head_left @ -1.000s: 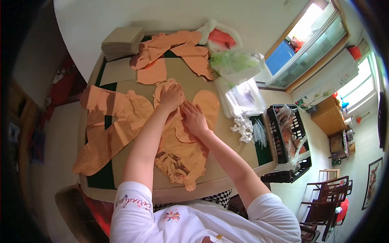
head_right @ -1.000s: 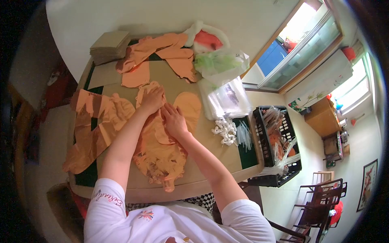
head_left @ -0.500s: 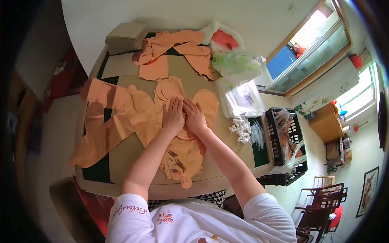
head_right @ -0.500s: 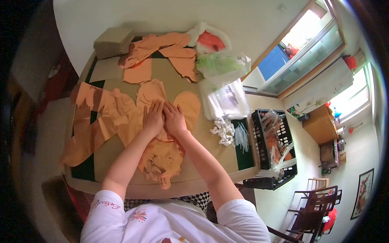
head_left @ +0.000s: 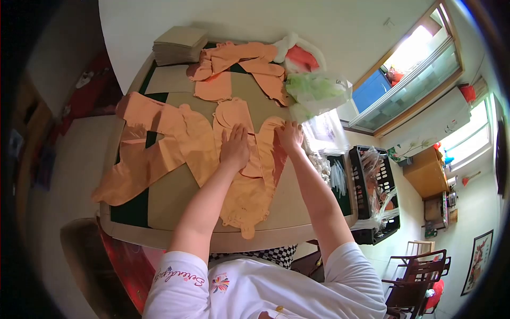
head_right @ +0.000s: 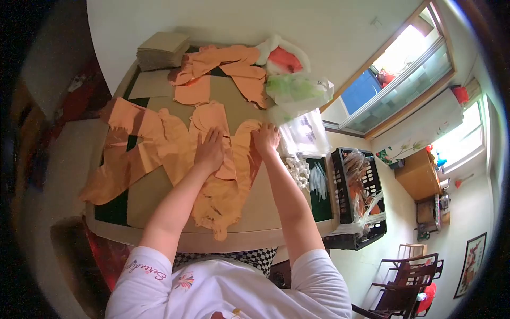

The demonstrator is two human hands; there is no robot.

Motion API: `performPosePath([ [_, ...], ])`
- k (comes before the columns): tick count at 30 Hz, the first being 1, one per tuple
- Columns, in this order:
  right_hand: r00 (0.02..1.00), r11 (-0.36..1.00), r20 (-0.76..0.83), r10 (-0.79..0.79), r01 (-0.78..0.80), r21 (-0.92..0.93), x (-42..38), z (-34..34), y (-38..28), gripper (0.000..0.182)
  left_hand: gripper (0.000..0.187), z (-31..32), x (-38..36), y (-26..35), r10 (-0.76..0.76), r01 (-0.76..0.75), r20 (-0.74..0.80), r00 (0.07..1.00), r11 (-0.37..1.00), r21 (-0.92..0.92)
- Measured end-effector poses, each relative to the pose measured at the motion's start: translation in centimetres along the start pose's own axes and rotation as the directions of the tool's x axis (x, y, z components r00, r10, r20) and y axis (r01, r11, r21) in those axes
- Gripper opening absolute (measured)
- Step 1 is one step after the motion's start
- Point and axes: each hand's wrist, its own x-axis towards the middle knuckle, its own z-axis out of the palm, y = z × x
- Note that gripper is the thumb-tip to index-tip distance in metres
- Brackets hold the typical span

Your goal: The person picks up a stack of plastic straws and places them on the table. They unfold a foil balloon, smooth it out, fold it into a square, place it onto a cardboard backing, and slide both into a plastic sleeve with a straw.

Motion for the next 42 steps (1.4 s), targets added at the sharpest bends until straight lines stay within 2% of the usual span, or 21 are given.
performPosePath([
  [4,0.997,1.0,0.079,0.02,-0.02,-0.009,0.9,-0.1,-0.1,0.041,0.057,-0.4,-0.1,0.3,-0.011,0.011,0.011,1.0,1.0,0.023],
  [7,0.958,0.973,0.282,0.057,-0.116,0.197,1.1,-3.6,-2.7,0.035,0.059,0.1,0.2,0.1,-0.016,0.015,0.009,1.0,0.997,0.072],
  [8,0.918,0.868,0.397,0.014,-0.208,0.45,0.7,-5.8,-4.1,0.034,0.059,0.5,0.2,0.1,-0.013,0.013,0.006,1.0,0.996,0.09],
  [9,0.87,0.689,0.49,-0.06,-0.319,0.65,0.2,-8.2,-5.5,0.034,0.059,0.4,0.1,0.3,-0.004,0.004,-0.002,1.0,0.995,0.1],
  [10,0.82,0.453,0.549,-0.16,-0.433,0.779,-0.1,-9.3,-6.3,0.034,0.059,0.1,-0.1,0.3,0.004,-0.002,-0.013,1.0,0.994,0.112],
  [13,0.882,-0.048,0.348,-0.317,-0.381,0.923,-1.5,-10.1,-5.7,0.04,0.056,0.6,-0.3,0.1,0.034,-0.025,-0.091,0.995,0.994,0.106],
  [14,0.925,0.364,0.27,-0.268,-0.162,0.917,-2.0,-7.3,-4.4,0.041,0.055,1.0,-0.2,-0.1,0.044,-0.031,-0.13,0.991,0.995,0.098],
  [15,0.952,0.709,0.169,-0.256,0.066,0.702,-2.8,-2.2,-2.0,0.042,0.055,1.2,-0.3,-0.1,0.047,-0.032,-0.135,0.99,0.993,0.117],
  [16,0.956,0.912,0.065,-0.287,0.252,0.325,-3.6,0.7,-0.7,0.043,0.055,1.5,-0.3,-0.1,0.05,-0.03,-0.144,0.988,0.99,0.136],
  [19,0.912,0.871,-0.058,-0.405,0.404,0.279,-7.0,0.4,-1.1,0.047,0.055,0.6,0.0,-0.1,0.037,-0.018,-0.141,0.989,0.991,0.133],
  [22,0.93,0.773,-0.032,-0.365,0.322,0.546,-8.7,-1.2,-2.1,0.046,0.055,0.9,-0.4,0.0,0.04,-0.03,-0.081,0.996,0.993,0.114],
  [25,0.884,0.86,0.242,-0.399,0.269,0.434,-8.0,-0.1,-0.9,0.048,0.055,0.1,-0.1,0.1,0.018,-0.017,-0.035,0.999,0.999,0.05],
  [28,0.891,0.801,0.294,-0.345,0.116,0.588,-7.2,0.9,-0.7,0.046,0.055,-0.1,-0.2,0.1,0.005,-0.005,-0.03,1.0,1.0,-0.004],
  [31,0.899,0.755,0.143,-0.414,0.251,0.606,-7.7,0.9,-1.4,0.042,0.054,0.6,0.0,0.0,0.01,-0.011,-0.068,0.998,1.0,-0.005],
  [34,0.796,0.686,-0.154,-0.585,0.588,0.429,-9.3,-3.1,-4.1,0.04,0.056,0.4,0.0,0.0,0.023,-0.019,-0.064,0.998,0.998,0.068],
  [37,0.786,0.77,0.047,-0.617,0.59,0.244,-8.7,-1.3,-3.6,0.043,0.057,0.5,-0.2,0.0,0.034,-0.023,-0.115,0.993,0.995,0.095],
  [40,0.777,0.749,-0.013,-0.63,0.612,0.253,-8.8,-0.7,-3.6,0.044,0.055,0.7,-0.1,0.0,0.041,-0.025,-0.132,0.99,0.992,0.124],
  [42,0.783,0.743,0.005,-0.622,0.587,0.322,-9.0,-1.9,-4.0,0.043,0.054,0.6,-0.2,0.1,0.061,-0.041,-0.121,0.991,0.986,0.165],
])
